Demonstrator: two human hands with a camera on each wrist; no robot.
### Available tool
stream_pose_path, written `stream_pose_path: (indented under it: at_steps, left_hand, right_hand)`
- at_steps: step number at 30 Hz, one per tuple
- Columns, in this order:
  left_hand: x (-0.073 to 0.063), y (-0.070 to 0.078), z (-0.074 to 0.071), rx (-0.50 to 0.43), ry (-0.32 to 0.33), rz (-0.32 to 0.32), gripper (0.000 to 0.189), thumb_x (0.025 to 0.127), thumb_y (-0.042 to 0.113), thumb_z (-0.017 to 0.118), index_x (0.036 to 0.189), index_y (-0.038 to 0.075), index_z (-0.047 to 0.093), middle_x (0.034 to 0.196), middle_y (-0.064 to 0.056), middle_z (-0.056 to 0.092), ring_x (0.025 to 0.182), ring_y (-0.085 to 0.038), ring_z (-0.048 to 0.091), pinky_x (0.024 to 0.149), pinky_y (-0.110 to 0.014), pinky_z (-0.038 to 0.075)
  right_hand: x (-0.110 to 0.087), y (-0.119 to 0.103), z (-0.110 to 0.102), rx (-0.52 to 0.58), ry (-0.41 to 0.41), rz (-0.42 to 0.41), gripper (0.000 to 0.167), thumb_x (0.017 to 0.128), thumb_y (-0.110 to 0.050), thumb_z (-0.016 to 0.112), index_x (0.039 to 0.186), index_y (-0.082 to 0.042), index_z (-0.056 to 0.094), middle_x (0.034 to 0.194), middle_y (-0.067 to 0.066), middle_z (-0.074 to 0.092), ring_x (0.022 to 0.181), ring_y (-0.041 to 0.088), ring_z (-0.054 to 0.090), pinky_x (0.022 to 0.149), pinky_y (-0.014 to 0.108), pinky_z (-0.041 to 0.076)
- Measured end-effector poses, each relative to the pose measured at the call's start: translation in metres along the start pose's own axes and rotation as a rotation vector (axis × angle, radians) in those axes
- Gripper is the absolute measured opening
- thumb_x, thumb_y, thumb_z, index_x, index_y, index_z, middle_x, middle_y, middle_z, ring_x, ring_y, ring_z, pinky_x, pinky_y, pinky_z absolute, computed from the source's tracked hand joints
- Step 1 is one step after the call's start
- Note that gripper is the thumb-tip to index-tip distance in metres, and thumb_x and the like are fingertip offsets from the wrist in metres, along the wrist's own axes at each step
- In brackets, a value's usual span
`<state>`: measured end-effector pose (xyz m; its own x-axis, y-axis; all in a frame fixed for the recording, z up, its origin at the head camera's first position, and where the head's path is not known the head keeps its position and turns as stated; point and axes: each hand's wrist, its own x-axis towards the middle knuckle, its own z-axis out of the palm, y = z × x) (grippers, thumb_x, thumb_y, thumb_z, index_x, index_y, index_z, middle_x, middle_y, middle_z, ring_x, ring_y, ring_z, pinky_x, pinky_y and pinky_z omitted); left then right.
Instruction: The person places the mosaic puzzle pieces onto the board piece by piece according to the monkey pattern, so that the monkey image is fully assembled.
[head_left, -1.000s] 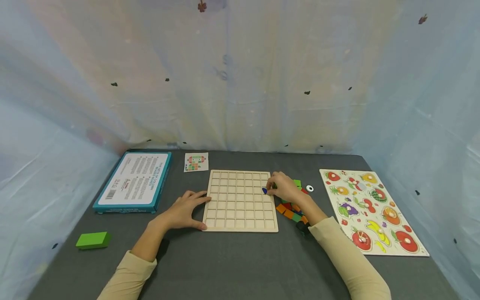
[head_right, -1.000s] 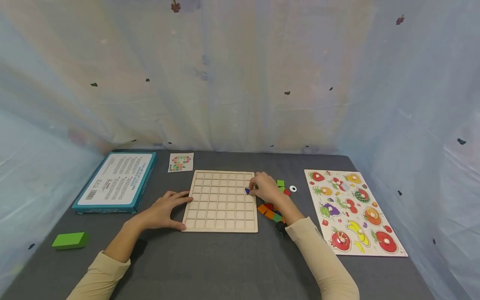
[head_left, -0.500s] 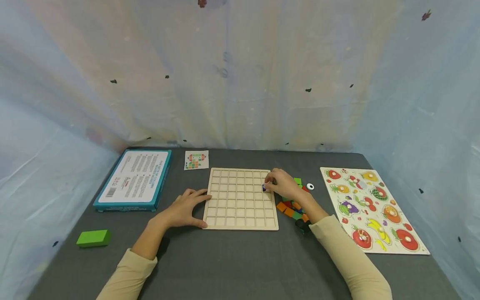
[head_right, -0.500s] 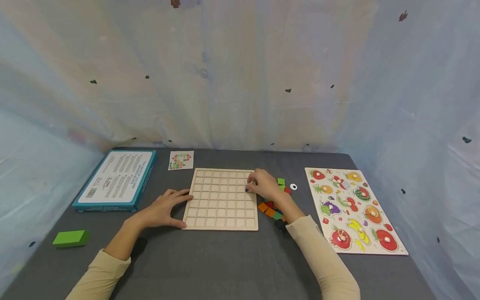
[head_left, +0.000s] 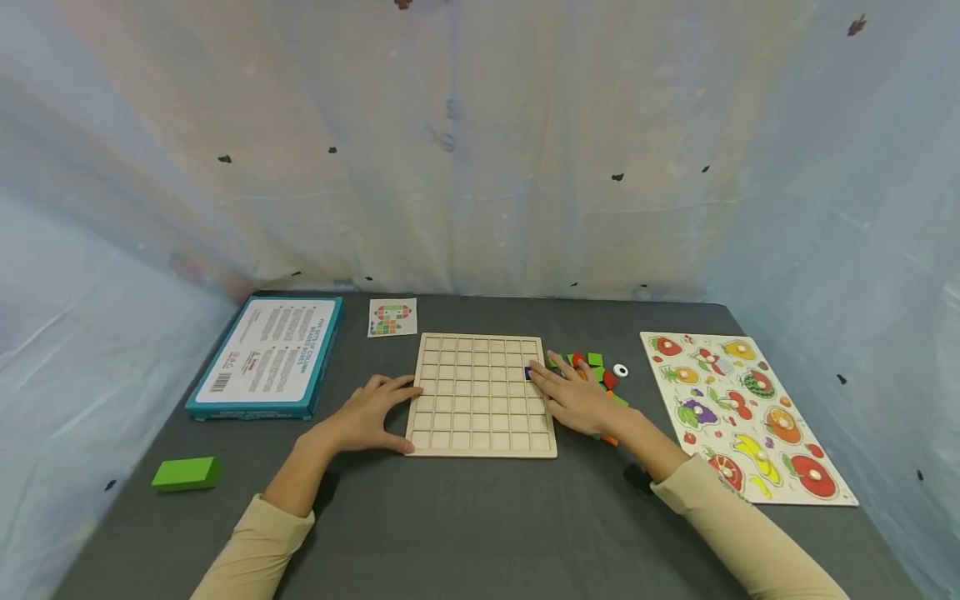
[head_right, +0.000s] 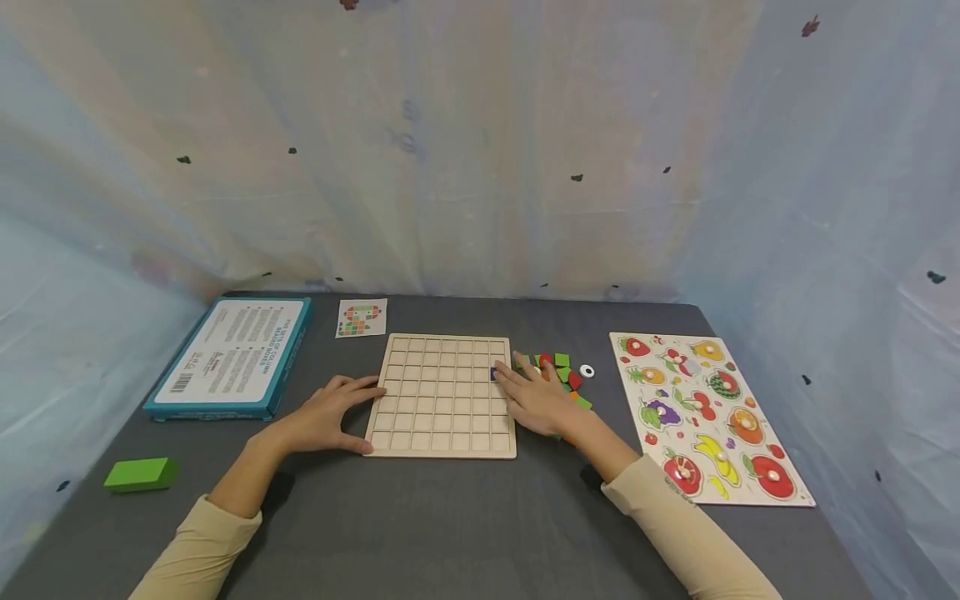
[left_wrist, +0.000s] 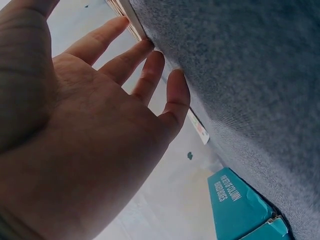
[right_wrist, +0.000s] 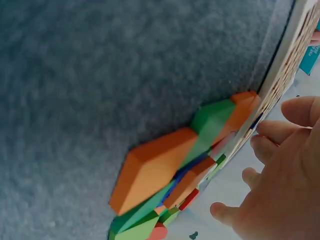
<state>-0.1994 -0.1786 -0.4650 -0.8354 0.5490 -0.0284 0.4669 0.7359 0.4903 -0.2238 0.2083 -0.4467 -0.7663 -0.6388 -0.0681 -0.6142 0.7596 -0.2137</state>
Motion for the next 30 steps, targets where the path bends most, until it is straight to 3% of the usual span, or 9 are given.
stream_pose_path:
  at_steps: [11, 18, 20, 26, 30]
  left_hand:
    - [-0.001, -0.001, 0.002, 0.002, -0.004, -0.002, 0.096, 0.073, 0.057, 0.082, 0.149, 0.01, 0.048, 0.156, -0.019, 0.035, 0.13, -0.037, 0.036, 0.099, -0.066, 0.032]
    - [-0.001, -0.002, 0.003, 0.001, -0.004, -0.001, 0.096, 0.073, 0.057, 0.082, 0.149, 0.01, 0.047, 0.156, -0.019, 0.035, 0.131, -0.038, 0.036, 0.099, -0.068, 0.031]
    - [-0.001, -0.002, 0.002, 0.003, -0.004, -0.002, 0.096, 0.073, 0.058, 0.082, 0.149, 0.01, 0.047, 0.156, -0.019, 0.035, 0.13, -0.037, 0.036, 0.099, -0.068, 0.031]
    - [0.0, 0.0, 0.0, 0.008, -0.005, 0.0, 0.096, 0.073, 0.057, 0.082, 0.149, 0.01, 0.047, 0.156, -0.019, 0.035, 0.13, -0.038, 0.036, 0.098, -0.067, 0.032]
    - [0.0, 0.0, -0.001, 0.012, -0.003, 0.005, 0.096, 0.073, 0.057, 0.082, 0.149, 0.01, 0.047, 0.156, -0.019, 0.035, 0.13, -0.038, 0.036, 0.098, -0.067, 0.032]
  right_hand:
    - [0.0, 0.002, 0.0, 0.057, 0.002, -0.009, 0.052, 0.107, -0.019, 0.038, 0.155, -0.002, 0.031, 0.162, 0.012, 0.025, 0.151, 0.038, 0.007, 0.111, 0.069, 0.012]
    - [-0.012, 0.02, -0.012, 0.259, 0.166, 0.005, 0.049, 0.1, -0.001, 0.04, 0.148, 0.009, 0.04, 0.157, 0.026, 0.03, 0.146, 0.048, 0.016, 0.108, 0.073, 0.012]
    - [-0.02, 0.03, -0.016, 0.31, 0.205, 0.034, 0.048, 0.097, 0.004, 0.043, 0.144, 0.009, 0.044, 0.154, 0.027, 0.035, 0.144, 0.048, 0.021, 0.108, 0.07, 0.018]
    - [-0.045, 0.056, -0.021, 0.455, 0.275, 0.086, 0.036, 0.094, 0.007, 0.055, 0.13, 0.009, 0.059, 0.133, 0.028, 0.054, 0.122, 0.047, 0.048, 0.094, 0.062, 0.04]
    - [-0.055, 0.064, -0.017, 0.473, 0.312, 0.123, 0.03, 0.093, 0.004, 0.064, 0.123, 0.009, 0.063, 0.115, 0.025, 0.06, 0.104, 0.041, 0.057, 0.089, 0.056, 0.046]
